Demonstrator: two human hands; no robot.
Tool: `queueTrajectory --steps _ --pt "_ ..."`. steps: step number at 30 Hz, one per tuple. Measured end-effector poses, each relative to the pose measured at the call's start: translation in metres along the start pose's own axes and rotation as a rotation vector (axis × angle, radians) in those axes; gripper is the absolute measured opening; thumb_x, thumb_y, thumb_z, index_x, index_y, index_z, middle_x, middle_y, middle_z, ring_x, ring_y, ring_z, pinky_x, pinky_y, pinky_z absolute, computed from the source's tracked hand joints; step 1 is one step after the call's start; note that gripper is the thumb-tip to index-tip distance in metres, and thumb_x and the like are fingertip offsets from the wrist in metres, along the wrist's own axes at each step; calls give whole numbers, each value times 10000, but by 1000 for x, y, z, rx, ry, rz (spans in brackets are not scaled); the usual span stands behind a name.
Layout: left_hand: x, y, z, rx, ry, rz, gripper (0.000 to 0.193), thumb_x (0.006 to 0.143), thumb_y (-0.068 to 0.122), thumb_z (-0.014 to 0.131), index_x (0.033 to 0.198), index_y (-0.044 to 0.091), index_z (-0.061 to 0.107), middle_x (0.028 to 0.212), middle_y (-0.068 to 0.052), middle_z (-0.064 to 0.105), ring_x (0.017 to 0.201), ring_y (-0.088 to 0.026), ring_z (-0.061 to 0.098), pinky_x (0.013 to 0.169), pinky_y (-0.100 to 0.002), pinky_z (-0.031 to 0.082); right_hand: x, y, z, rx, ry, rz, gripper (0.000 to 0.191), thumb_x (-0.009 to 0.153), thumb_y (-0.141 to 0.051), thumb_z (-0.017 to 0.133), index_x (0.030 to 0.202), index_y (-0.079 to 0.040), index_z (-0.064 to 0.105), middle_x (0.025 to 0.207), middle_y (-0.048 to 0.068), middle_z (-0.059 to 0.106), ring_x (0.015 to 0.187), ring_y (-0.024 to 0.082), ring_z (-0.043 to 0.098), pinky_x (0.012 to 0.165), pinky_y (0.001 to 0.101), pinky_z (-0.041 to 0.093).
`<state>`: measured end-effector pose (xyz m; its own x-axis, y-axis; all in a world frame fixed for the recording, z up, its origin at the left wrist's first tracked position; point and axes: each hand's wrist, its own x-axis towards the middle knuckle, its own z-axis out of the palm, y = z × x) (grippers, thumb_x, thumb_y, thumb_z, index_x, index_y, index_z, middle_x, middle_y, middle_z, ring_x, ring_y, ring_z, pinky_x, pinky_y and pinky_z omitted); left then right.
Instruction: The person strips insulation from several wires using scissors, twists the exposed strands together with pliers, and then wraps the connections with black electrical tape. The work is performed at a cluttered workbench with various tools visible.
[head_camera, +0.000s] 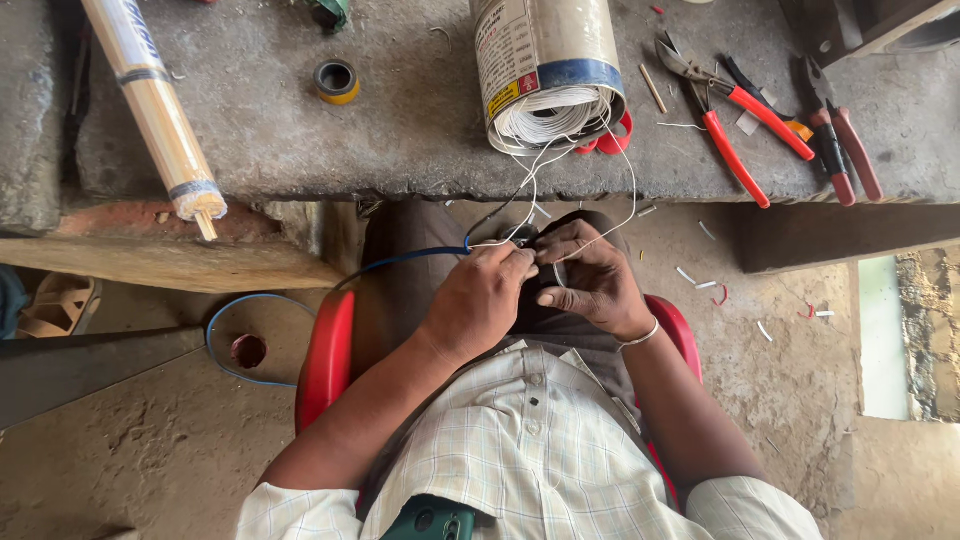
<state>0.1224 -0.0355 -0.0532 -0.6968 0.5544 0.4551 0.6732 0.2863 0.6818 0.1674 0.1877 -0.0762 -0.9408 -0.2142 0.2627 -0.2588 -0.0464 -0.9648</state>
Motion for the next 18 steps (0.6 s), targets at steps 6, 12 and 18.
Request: queueTrajectory --steps 6,12,18 --pt "-2 4 3 6 35 75 187 898 60 674 1069 -3 717 1057 -157 701 1053 -332 687 929 -394 557 14 -2 -2 -344 -15 -188 408 798 -149 916 1137 -91 696 1185 56 668 1144 220 654 1023 335 526" --pt "1 0 2 64 84 103 185 927 71 685 1083 -27 693 1116 -177 692 1106 -337 669 968 -383 549 -3 -7 -5 299 -31 140 697 752 -123 920 1359 -83 581 1290 72 649 1205 188 618 1078 348 474" --pt "-2 6 11 25 -7 60 167 931 68 689 1078 -7 716 1005 -147 688 1034 -338 673 941 -398 545 8 8 15 121 413 187 335 937 -46 775 1225 50 633 1304 68 604 1046 170 552 956 331 445"
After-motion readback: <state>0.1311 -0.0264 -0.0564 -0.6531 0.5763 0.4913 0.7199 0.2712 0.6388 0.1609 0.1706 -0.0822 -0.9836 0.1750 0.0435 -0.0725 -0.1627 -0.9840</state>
